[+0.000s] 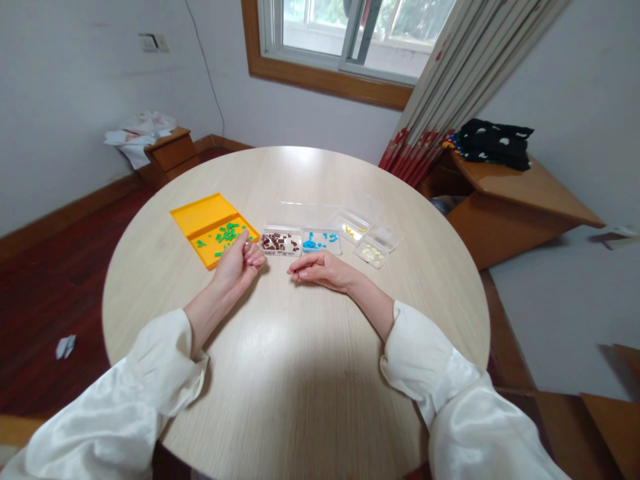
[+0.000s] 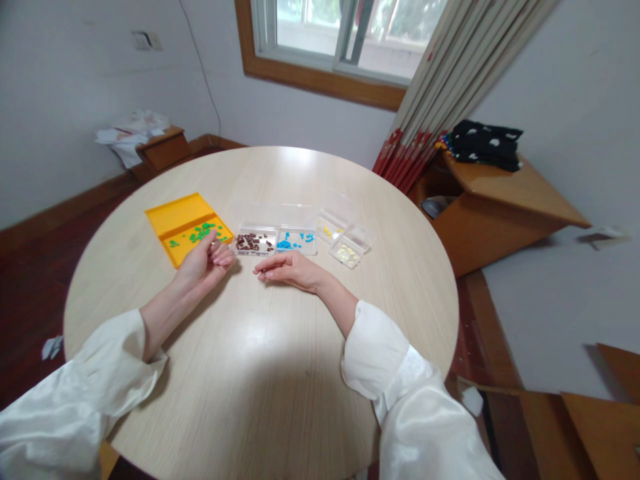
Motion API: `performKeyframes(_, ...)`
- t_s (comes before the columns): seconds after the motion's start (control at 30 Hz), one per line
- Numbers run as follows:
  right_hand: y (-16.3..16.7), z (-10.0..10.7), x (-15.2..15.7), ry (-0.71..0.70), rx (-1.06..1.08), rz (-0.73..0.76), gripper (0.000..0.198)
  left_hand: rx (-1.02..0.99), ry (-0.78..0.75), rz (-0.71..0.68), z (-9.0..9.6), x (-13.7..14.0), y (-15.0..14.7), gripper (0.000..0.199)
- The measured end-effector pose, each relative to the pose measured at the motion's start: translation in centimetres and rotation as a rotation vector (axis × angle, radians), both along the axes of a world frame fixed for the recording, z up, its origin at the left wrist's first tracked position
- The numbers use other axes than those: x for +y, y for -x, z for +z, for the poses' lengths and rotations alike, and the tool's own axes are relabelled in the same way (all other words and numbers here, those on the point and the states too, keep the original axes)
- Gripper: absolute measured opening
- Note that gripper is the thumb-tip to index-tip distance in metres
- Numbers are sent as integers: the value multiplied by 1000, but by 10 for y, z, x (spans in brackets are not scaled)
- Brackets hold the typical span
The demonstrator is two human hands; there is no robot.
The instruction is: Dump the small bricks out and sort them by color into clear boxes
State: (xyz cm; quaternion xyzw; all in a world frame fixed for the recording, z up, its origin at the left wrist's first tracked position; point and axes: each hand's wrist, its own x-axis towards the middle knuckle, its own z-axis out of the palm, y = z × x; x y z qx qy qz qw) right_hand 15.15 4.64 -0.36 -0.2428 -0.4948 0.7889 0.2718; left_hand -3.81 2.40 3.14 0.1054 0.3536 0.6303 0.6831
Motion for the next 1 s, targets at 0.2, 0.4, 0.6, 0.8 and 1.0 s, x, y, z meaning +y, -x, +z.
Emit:
performKeyframes(0.2, 2, -4, 1, -44, 31, -83, 26, -5, 3, -9, 2, -1, -1, 51)
performKeyframes(0.4, 3, -6, 2, -37, 74, -130, 30, -16, -37, -25, -5, 1, 1, 50)
performKeyframes(0.6, 2, -6, 3, -1, 76, -142, 33, -31, -55, -41, -7, 3, 1, 49)
performKeyframes(0.8, 5, -5, 3, 34, 129, -234, 30, -21, -58, -39, -9, 3, 2, 48)
performKeyframes(1.0, 6, -7, 5, 47, 130, -307, 29, -16, -69, -44, -10, 3, 2, 47)
